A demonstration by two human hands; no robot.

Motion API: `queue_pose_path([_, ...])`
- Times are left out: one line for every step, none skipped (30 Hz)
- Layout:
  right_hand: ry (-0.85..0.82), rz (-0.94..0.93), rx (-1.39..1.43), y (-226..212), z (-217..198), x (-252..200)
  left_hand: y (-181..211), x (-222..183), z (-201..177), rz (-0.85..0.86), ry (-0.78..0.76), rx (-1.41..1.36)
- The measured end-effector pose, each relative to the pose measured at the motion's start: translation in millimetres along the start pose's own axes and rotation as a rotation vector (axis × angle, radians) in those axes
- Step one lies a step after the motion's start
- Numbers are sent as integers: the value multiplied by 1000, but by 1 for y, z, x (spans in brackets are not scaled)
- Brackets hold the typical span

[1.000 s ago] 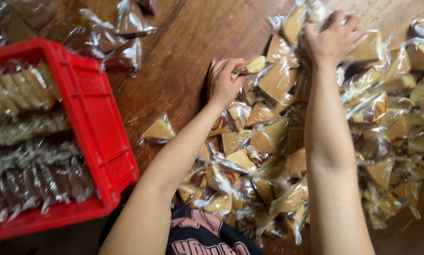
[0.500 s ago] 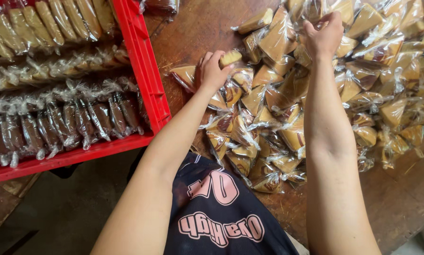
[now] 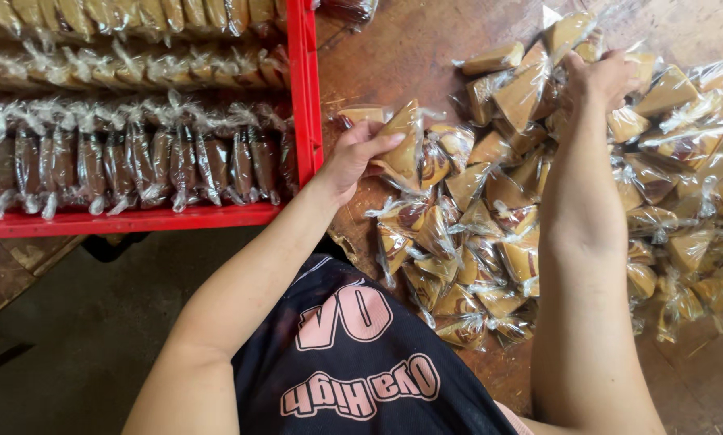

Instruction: The person sorts and arranges individually packaged bread slices into rows inside a red plastic crate by hand.

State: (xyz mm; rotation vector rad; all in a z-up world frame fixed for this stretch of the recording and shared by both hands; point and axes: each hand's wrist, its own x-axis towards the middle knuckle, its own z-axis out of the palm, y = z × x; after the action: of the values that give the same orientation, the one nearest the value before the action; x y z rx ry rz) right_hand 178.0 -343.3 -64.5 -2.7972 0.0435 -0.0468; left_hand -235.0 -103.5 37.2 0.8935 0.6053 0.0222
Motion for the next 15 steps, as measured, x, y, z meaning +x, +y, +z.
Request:
queue_pose_path([23, -20, -72, 2, 7, 1, 3, -7, -5, 11, -11, 0])
queue_pose_path([22, -20, -73, 4, 18, 2, 5, -14, -7, 22, -23, 1])
queue_pose_path([5, -5, 89, 2, 26, -1, 7, -19, -6, 22, -26, 2])
queue_pose_path([-11, 9, 255, 0, 31, -6, 10, -25, -6, -17, -2, -99])
queue_pose_path([-9, 11, 260, 4, 32, -10, 14, -30, -7, -56, 22, -196])
queue_pose_path([69, -128, 517, 11, 30, -14, 17, -34, -6, -54, 21, -190])
queue_pose_path([144, -271, 772, 14, 26, -21, 17, -37, -4, -31, 12, -213])
queue_pose_path([147, -268, 775, 15, 21, -31, 18, -38, -2, -8, 3, -237])
queue_pose_path([95, -209, 954, 20, 11, -45, 16, -40, 0, -20, -4, -236])
queue_pose_path([-9, -113, 1235, 24, 0, -67, 13, -41, 3, 103, 57, -127])
queue_pose_path([-178, 18, 1555, 21, -19, -100, 11, -41, 5, 222, 108, -15])
queue_pose_path([-327, 137, 1766, 15, -34, -137, 10, -40, 7, 206, 92, -11])
queue_pose_path([-435, 227, 1871, 6, -47, -176, 9, -41, 9, 312, 14, 99])
queue_pose_path([-512, 289, 1915, -3, -60, -214, 7, -42, 12, 419, -68, 206])
queue_pose_path([-532, 349, 1889, -16, -70, -248, 5, -44, 16, 409, -91, 210])
